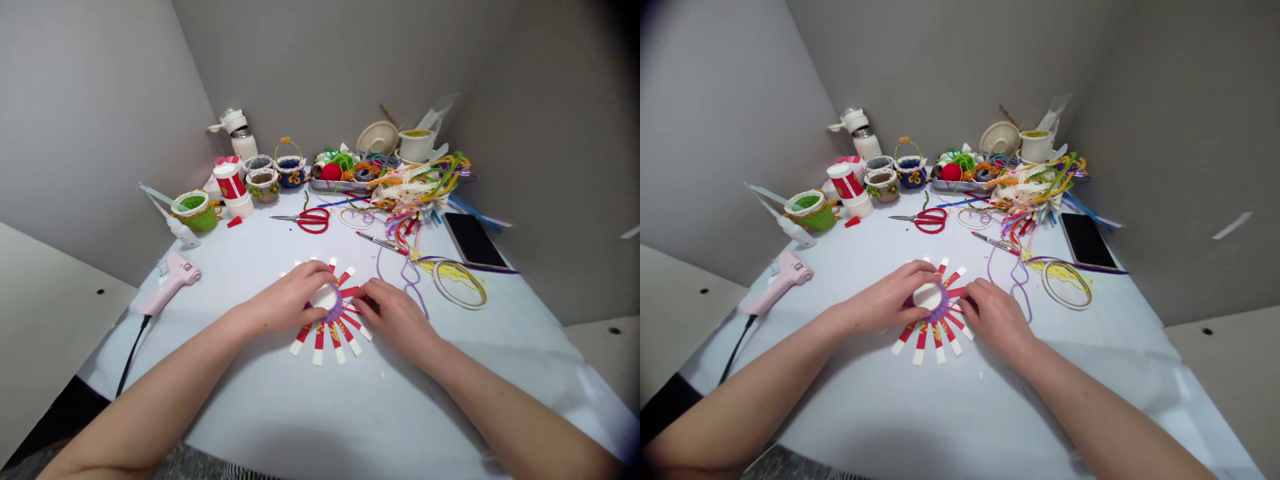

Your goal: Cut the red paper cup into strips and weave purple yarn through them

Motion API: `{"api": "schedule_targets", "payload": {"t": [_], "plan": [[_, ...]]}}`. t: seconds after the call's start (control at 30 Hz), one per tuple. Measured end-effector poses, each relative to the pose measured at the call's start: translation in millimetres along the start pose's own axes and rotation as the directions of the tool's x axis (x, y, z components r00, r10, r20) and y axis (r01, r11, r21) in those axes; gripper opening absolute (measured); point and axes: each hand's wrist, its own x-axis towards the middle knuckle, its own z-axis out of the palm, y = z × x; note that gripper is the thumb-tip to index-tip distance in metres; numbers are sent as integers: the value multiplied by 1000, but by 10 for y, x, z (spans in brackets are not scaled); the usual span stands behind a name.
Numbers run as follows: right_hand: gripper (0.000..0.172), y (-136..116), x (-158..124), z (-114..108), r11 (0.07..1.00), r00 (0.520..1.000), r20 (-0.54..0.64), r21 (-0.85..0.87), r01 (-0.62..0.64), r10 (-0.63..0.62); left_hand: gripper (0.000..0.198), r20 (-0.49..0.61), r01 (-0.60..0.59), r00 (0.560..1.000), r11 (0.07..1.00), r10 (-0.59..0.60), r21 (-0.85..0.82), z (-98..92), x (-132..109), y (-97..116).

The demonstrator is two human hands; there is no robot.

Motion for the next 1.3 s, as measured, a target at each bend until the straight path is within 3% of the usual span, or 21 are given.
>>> {"api": "schedule_targets", "payload": {"t": [0.2,0.4,0.7,0.87,1.07,1.17,1.23,1.3], "plan": [[16,-1,1,-13,1000,1000,23,15,-13,12,40,7,94,995,987,-95,127,59,6,35],[15,13,-6,-24,1000,1000,19,25,-5,4,36,-75,177,983,966,-165,188,164,28,121],[15,47,-49,-148,977,985,4,129,170,-172,31,15,32,999,978,-36,208,-14,-18,-104],[19,-46,-106,-224,937,927,164,159,311,-336,33,23,26,999,980,-32,200,-60,-34,-200],[20,-167,-206,-223,917,861,323,69,393,-393,32,38,26,999,983,-34,183,-61,-21,-204],[18,-178,-220,-184,945,918,275,-77,318,-287,32,50,11,999,986,-20,167,-77,-9,-198],[18,-155,-198,-164,972,971,189,-156,178,-148,31,52,-12,999,990,5,140,-86,1,-197],[17,-110,-157,-150,985,992,119,-162,55,-36,31,49,-32,998,993,26,114,-89,9,-197]]}}
